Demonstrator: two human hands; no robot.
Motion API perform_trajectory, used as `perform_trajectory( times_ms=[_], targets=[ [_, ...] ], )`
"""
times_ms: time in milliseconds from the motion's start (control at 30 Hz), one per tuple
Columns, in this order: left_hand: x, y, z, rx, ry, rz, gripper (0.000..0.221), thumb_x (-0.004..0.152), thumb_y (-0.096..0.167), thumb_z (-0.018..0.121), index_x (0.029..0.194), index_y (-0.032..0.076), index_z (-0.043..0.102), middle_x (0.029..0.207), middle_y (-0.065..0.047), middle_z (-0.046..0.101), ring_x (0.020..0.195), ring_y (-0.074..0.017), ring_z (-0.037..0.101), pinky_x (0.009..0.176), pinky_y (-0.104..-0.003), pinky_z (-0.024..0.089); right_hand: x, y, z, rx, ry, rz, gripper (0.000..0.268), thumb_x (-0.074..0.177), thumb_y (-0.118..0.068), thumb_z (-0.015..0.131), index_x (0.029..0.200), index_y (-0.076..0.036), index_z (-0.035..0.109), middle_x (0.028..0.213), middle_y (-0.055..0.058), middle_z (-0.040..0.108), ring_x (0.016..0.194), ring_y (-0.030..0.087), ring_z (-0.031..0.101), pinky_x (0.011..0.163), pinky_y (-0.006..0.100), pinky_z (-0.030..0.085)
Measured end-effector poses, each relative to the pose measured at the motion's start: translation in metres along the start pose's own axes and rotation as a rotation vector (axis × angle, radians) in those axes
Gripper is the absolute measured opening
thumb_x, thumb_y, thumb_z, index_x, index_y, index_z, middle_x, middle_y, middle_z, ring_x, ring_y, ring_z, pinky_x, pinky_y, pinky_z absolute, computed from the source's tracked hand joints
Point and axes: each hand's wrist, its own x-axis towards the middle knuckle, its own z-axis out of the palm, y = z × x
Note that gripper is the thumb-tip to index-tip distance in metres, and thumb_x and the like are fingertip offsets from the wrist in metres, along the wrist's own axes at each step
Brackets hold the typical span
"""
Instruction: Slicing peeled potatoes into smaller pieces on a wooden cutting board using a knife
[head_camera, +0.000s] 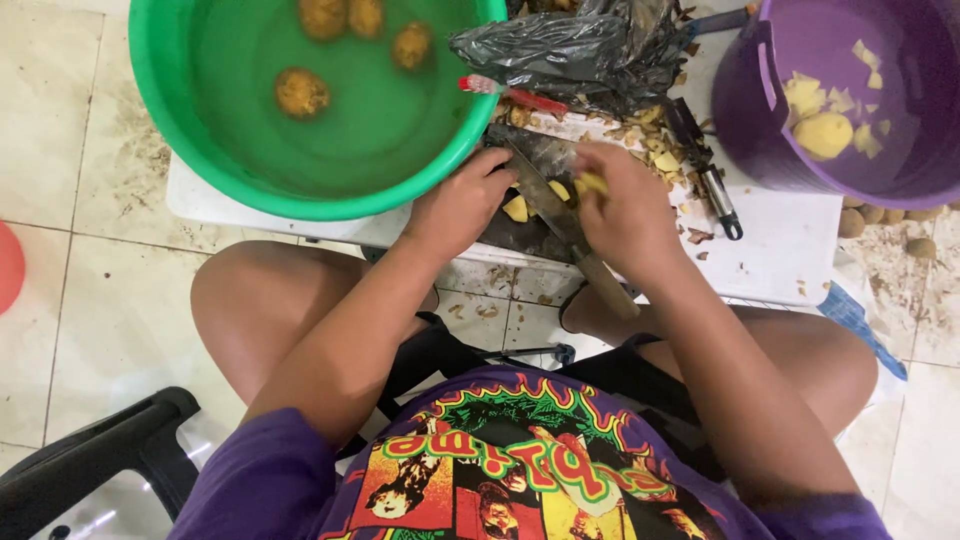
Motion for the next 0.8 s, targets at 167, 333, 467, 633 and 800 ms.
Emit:
perform_trajectory(
  times_ms=[167, 333, 467, 633, 800],
  targets=[
    [-0.001, 0.004, 0.009, 0.259, 0.055, 0.009, 0.017, 0.107, 0.017, 0.056, 0.117, 0.023, 0.069, 0.126, 0.003, 0.055, 0.113, -0.0121, 0.056, 0.103, -0.028, 0.043, 0.044, 0.002, 0.022, -0.001, -0.030, -0.279, 0.050, 0.086, 0.008, 0.061, 0.132, -0.010, 0.067, 0.105, 0.016, 0.072, 0.093, 0.039, 0.074, 0.076, 0.048, 0.061],
    [0.001, 0.008, -0.005, 0.198, 0.030, 0.038, 0.018, 0.108, 0.015, 0.053, 0.116, 0.018, 0.069, 0.123, 0.002, 0.059, 0.114, -0.0124, 0.059, 0.104, -0.025, 0.043, 0.050, -0.015, -0.003, 0.068, -0.367, 0.020, 0.060, 0.088, -0.012, 0.069, 0.145, -0.025, 0.055, 0.124, 0.017, 0.069, 0.109, 0.043, 0.069, 0.088, 0.060, 0.057],
    [-0.004, 0.006, 0.007, 0.139, 0.062, 0.010, 0.017, 0.107, 0.016, 0.055, 0.115, 0.018, 0.069, 0.124, 0.000, 0.058, 0.113, -0.0159, 0.060, 0.104, -0.028, 0.045, 0.025, -0.014, -0.036, 0.234, -0.166, -0.068, 0.051, 0.092, 0.007, 0.060, 0.142, 0.002, 0.052, 0.124, 0.034, 0.066, 0.111, 0.053, 0.066, 0.090, 0.062, 0.055],
    [-0.002, 0.001, 0.022, 0.114, 0.139, 0.051, 0.012, 0.106, 0.018, 0.058, 0.112, 0.017, 0.069, 0.119, -0.001, 0.057, 0.108, -0.0217, 0.057, 0.101, -0.033, 0.046, -0.067, -0.013, -0.031, -0.193, -0.050, -0.024, 0.056, 0.085, -0.029, 0.079, 0.135, -0.007, 0.065, 0.111, 0.023, 0.068, 0.104, 0.046, 0.068, 0.085, 0.061, 0.055],
    [0.011, 0.016, 0.024, 0.208, 0.222, 0.055, 0.011, 0.104, 0.025, 0.059, 0.107, 0.022, 0.069, 0.099, 0.003, 0.053, 0.093, -0.0187, 0.056, 0.087, -0.032, 0.050, -0.105, 0.028, 0.023, -0.287, -0.066, -0.089, 0.054, 0.079, -0.030, 0.079, 0.130, -0.013, 0.068, 0.115, 0.014, 0.065, 0.105, 0.037, 0.068, 0.088, 0.048, 0.059]
  ],
)
